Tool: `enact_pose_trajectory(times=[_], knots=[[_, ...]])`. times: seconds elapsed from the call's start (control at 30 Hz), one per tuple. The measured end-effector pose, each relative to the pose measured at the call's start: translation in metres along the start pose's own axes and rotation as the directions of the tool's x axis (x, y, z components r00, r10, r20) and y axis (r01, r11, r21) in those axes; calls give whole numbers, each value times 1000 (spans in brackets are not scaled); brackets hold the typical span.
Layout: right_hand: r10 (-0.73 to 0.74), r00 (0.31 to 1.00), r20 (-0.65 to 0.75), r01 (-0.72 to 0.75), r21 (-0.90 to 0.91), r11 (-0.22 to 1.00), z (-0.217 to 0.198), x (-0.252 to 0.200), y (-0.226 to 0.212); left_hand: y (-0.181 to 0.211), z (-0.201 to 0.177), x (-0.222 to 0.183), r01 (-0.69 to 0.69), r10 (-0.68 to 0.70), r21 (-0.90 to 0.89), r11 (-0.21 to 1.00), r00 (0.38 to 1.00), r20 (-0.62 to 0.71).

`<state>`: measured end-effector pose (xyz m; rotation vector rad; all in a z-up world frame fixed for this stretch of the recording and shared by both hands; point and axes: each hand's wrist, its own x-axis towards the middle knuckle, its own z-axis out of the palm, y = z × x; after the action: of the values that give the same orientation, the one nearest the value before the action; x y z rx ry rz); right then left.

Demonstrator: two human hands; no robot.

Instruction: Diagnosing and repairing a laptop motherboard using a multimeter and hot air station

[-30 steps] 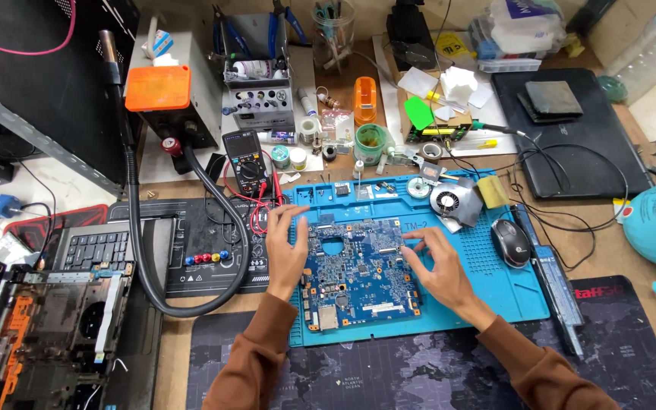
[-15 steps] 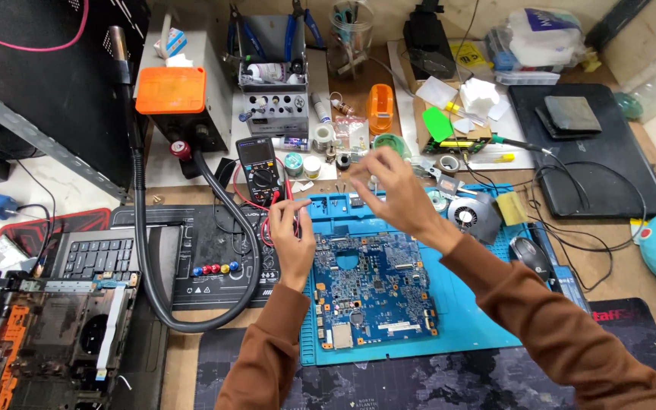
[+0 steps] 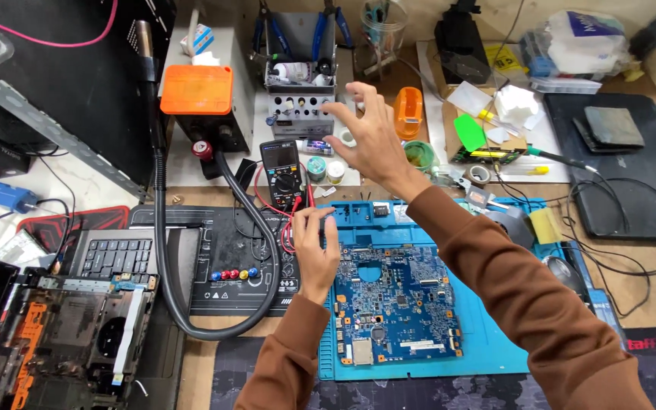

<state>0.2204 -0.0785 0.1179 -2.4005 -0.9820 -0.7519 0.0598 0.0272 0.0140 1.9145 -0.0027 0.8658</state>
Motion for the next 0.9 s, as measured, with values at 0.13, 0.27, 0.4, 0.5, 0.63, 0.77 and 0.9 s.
enact_pose_trajectory(times=[0.13, 0.27, 0.4, 0.5, 0.63, 0.77, 0.9], knots=[[13, 1000, -9, -14, -16, 1000, 14, 7, 0, -2, -1, 0, 69, -69, -56, 996, 998, 3], [-11, 1000, -3, 11, -66, 998, 22, 12, 6, -2, -1, 1, 89, -88, -58, 994, 996, 6], [-98, 995, 33, 100, -83, 991, 16, 21, 8, 4, -2, 3, 76, -76, -33, 997, 997, 5], [-133, 991, 33, 136, -135, 981, 20, 26, 13, 6, -4, 4, 60, -60, -14, 998, 998, 17], [-139, 990, 16, 140, -153, 978, 26, 32, 15, 5, -3, 3, 74, -74, -27, 997, 997, 13], [-138, 990, 19, 140, -149, 979, 33, 33, 14, 3, -2, 1, 87, -87, -28, 996, 996, 15], [-167, 986, -23, 162, -134, 978, 34, 34, 14, 3, -2, 1, 81, -81, -28, 996, 997, 13]])
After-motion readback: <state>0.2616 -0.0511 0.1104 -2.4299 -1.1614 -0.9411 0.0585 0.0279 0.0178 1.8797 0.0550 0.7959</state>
